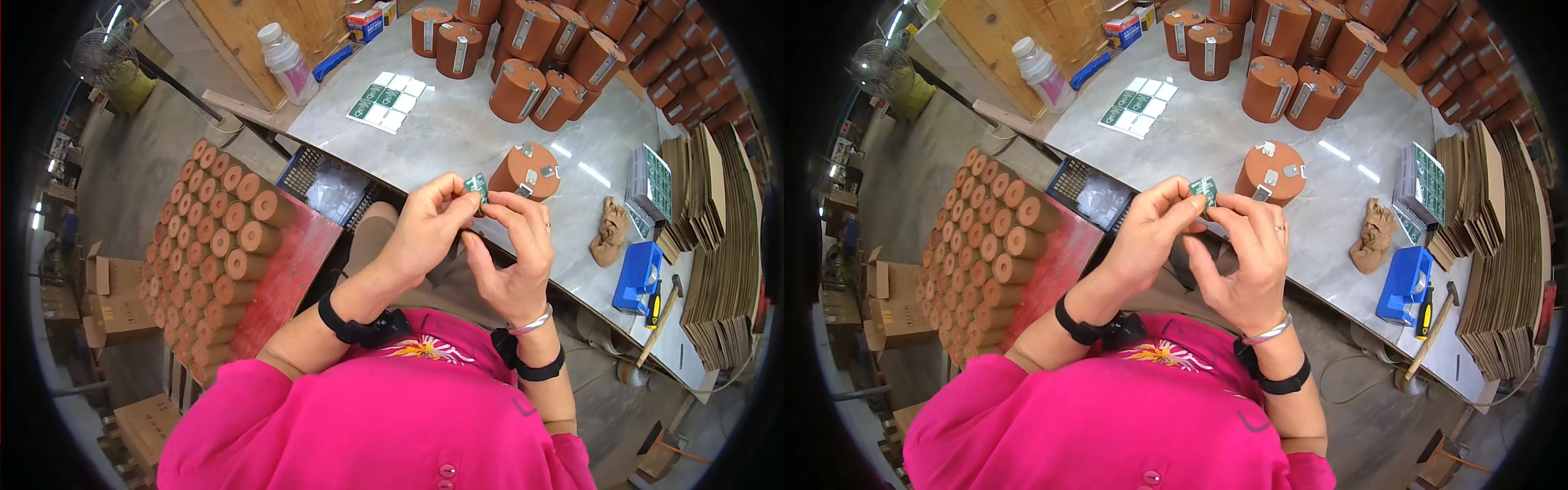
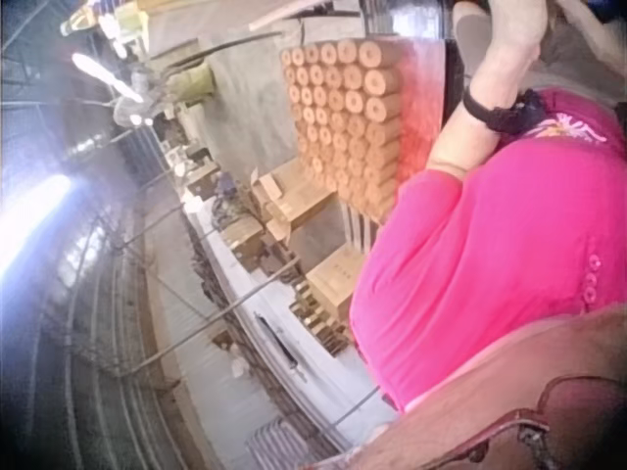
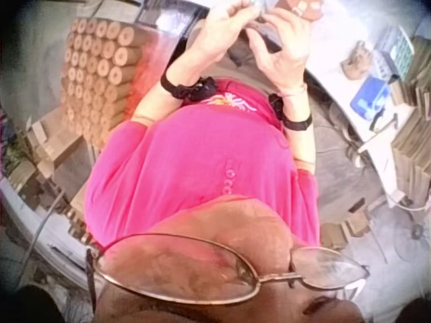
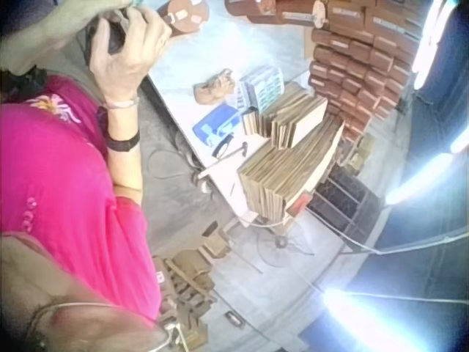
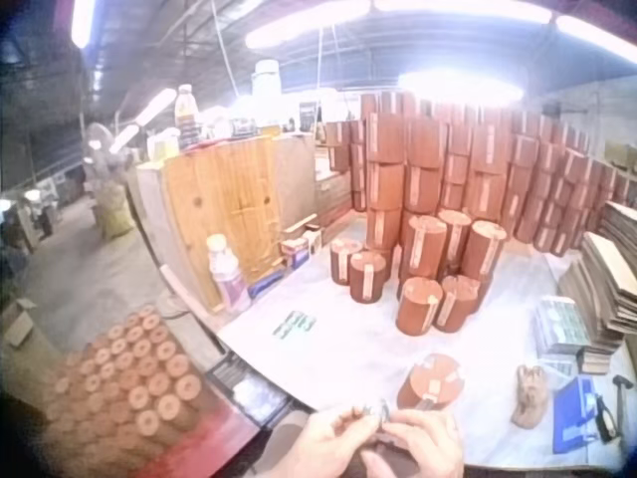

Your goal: Wrapping a brown cylinder with a label and a cardboard sleeve

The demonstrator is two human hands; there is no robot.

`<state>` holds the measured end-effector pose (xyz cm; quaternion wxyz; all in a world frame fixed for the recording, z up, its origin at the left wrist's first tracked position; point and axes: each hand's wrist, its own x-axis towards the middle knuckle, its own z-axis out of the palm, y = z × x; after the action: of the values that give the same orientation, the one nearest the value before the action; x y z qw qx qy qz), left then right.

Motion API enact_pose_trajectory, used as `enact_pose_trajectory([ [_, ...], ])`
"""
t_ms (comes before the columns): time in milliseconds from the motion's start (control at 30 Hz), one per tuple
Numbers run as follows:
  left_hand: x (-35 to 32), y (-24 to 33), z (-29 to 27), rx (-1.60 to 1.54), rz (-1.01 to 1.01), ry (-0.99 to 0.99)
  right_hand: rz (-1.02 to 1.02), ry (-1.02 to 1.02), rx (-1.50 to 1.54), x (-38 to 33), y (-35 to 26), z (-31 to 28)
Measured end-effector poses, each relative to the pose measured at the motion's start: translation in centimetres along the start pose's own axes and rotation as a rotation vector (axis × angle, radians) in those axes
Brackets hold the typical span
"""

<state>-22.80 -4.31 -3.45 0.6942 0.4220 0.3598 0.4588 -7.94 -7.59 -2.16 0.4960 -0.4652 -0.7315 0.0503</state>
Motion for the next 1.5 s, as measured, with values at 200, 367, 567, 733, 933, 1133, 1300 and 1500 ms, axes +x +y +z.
enact_pose_trajectory([
  [200,0.5,0.2,-0.6,0.075,0.017,-0.179,0.367,0.064,0.202,-0.4,1.1,-1.4],
  [367,1.0,-0.4,-0.3,0.148,-0.040,-0.365,0.407,0.015,0.297,-1.0,2.2,-2.1],
  [567,4.4,-3.9,0.7,0.889,0.552,0.076,0.518,0.313,0.276,-3.4,5.2,-4.1],
  [733,8.8,-6.4,2.7,0.714,0.462,0.014,0.589,0.349,0.325,-4.1,5.3,-4.6],
  [933,6.2,-4.9,4.0,-0.185,-0.085,-0.189,0.534,0.325,0.394,-3.2,3.3,-4.0],
  [1133,4.8,-4.3,4.2,-0.185,-0.143,-0.215,0.573,0.295,0.431,-2.2,2.6,-1.8],
  [1300,5.0,-4.7,4.0,-0.155,-0.090,-0.205,0.590,0.314,0.423,-2.4,2.8,-1.4],
  [1500,4.8,-4.9,4.0,-0.167,-0.089,-0.216,0.604,0.334,0.422,-2.5,2.4,-1.2],
])
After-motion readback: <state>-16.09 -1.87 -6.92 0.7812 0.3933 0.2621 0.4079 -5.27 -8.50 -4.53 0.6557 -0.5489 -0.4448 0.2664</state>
